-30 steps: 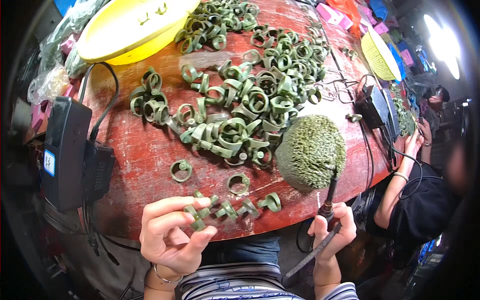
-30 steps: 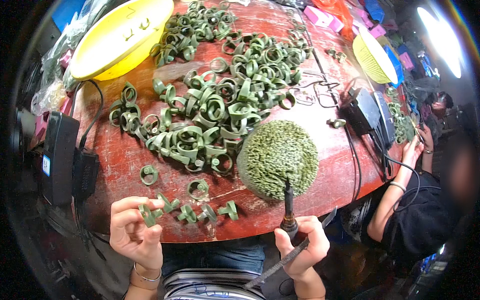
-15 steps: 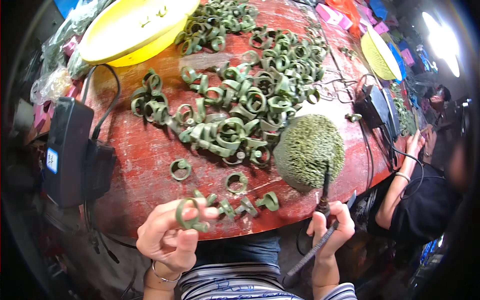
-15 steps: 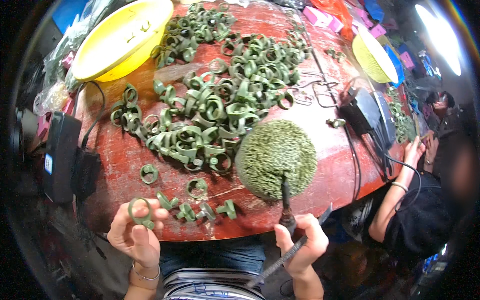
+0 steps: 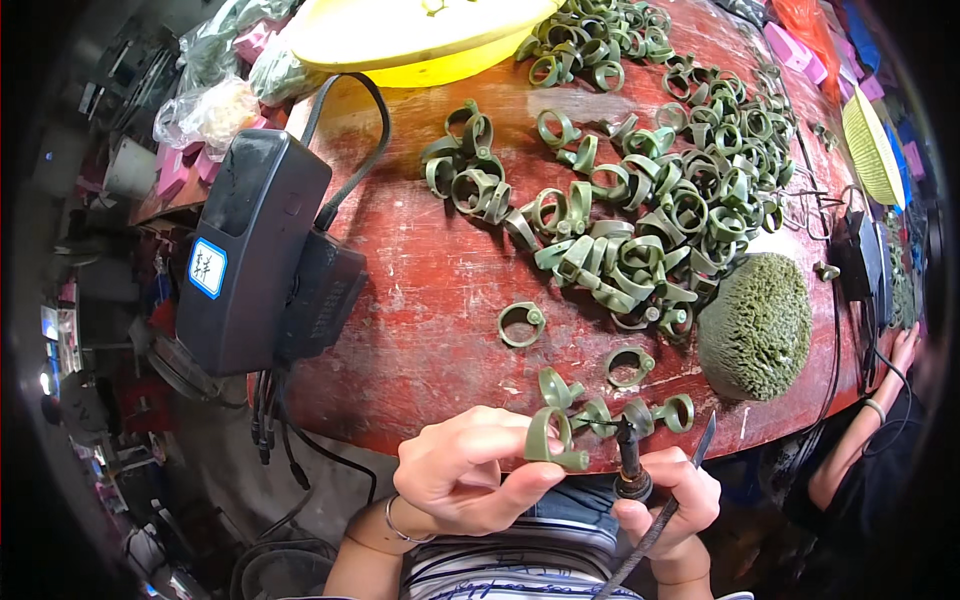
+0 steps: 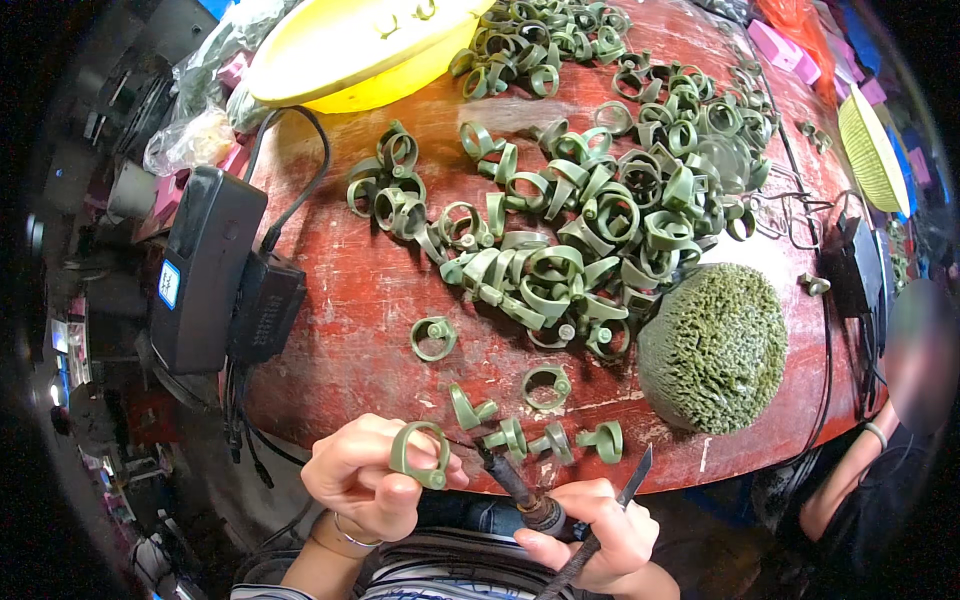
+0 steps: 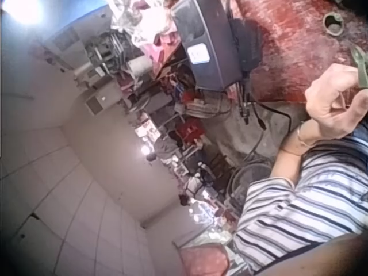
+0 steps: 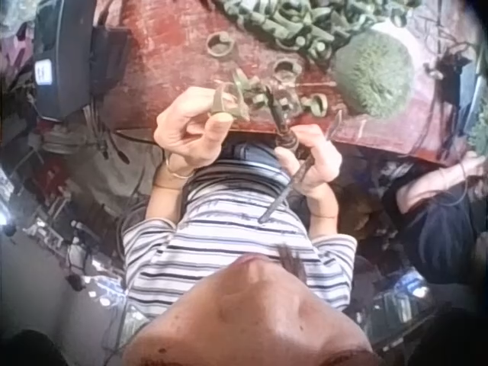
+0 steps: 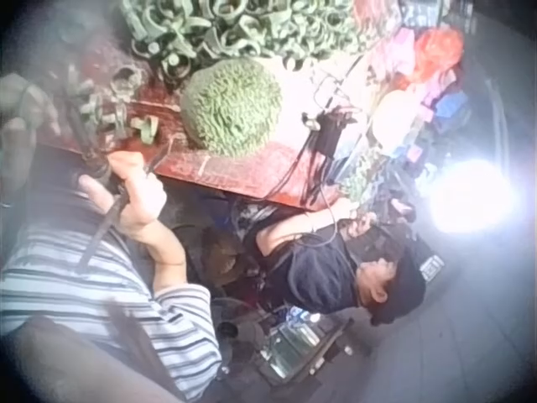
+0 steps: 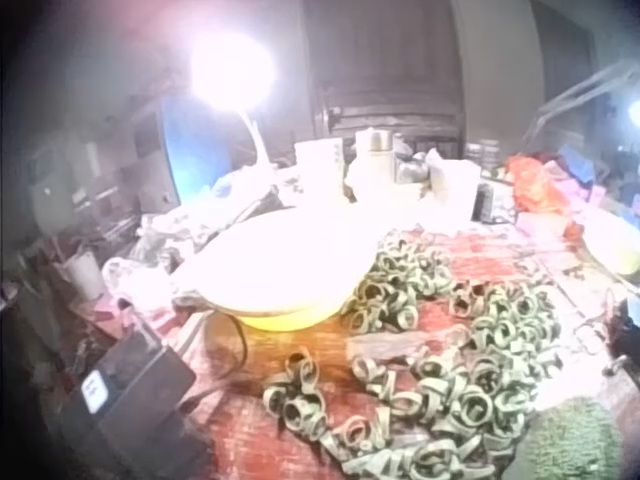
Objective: Using a heated tool to fuse or clean green wax jewelry molds on a workstation.
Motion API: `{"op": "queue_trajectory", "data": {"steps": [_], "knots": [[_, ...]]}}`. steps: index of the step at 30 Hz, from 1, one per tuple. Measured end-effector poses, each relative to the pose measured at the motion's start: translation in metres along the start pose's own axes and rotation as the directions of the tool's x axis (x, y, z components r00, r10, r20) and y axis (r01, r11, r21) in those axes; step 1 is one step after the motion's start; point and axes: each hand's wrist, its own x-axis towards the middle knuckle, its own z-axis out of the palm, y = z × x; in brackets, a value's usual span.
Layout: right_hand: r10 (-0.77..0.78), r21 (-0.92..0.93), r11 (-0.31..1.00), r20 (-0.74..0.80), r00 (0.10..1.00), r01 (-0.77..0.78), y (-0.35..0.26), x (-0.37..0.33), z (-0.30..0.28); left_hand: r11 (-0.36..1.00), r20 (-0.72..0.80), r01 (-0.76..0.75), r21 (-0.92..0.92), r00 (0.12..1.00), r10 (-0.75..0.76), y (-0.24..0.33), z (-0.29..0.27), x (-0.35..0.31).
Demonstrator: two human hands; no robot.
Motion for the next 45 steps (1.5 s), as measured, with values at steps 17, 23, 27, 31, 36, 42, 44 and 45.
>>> {"op": "queue_trajectory", "data": {"steps": [17,23,27,31,36,42,44,45], "knots": [[0.005,-0.100,0.995,0.040,0.999,-0.001,-0.0019,0.0030,-0.0013,0.976,0.074,-0.101,0.193,0.993,0.088,0.0069,-0.0019,0.0091],[0.020,-0.105,0.994,0.050,0.999,-0.015,-0.0033,0.0040,-0.0013,0.972,0.067,-0.094,0.213,0.994,0.082,0.0076,-0.0017,0.0079],[0.017,-0.103,0.995,0.052,0.999,-0.012,-0.0034,0.0048,-0.0012,0.973,0.068,-0.104,0.204,0.994,0.092,0.0070,-0.0017,0.0081],[0.030,-0.098,0.995,0.051,0.998,-0.025,-0.0040,0.0049,-0.0010,0.977,0.061,-0.106,0.185,0.993,0.096,0.0063,-0.0014,0.0076],[0.037,-0.091,0.995,0.050,0.998,-0.032,-0.0047,0.0053,-0.0007,0.983,0.054,-0.100,0.157,0.994,0.092,0.0054,-0.0015,0.0067],[0.031,-0.089,0.996,0.044,0.999,-0.027,-0.0037,0.0046,0.0003,0.986,0.043,-0.092,0.141,0.995,0.087,0.0055,-0.0020,0.0062],[0.030,-0.087,0.996,0.036,0.999,-0.027,-0.0030,0.0041,0.0007,0.986,0.045,-0.091,0.141,0.995,0.086,0.0055,-0.0023,0.0063],[0.035,-0.090,0.995,0.034,0.999,-0.031,-0.0029,0.0038,0.0006,0.986,0.048,-0.090,0.143,0.995,0.084,0.0056,-0.0025,0.0064]]}}
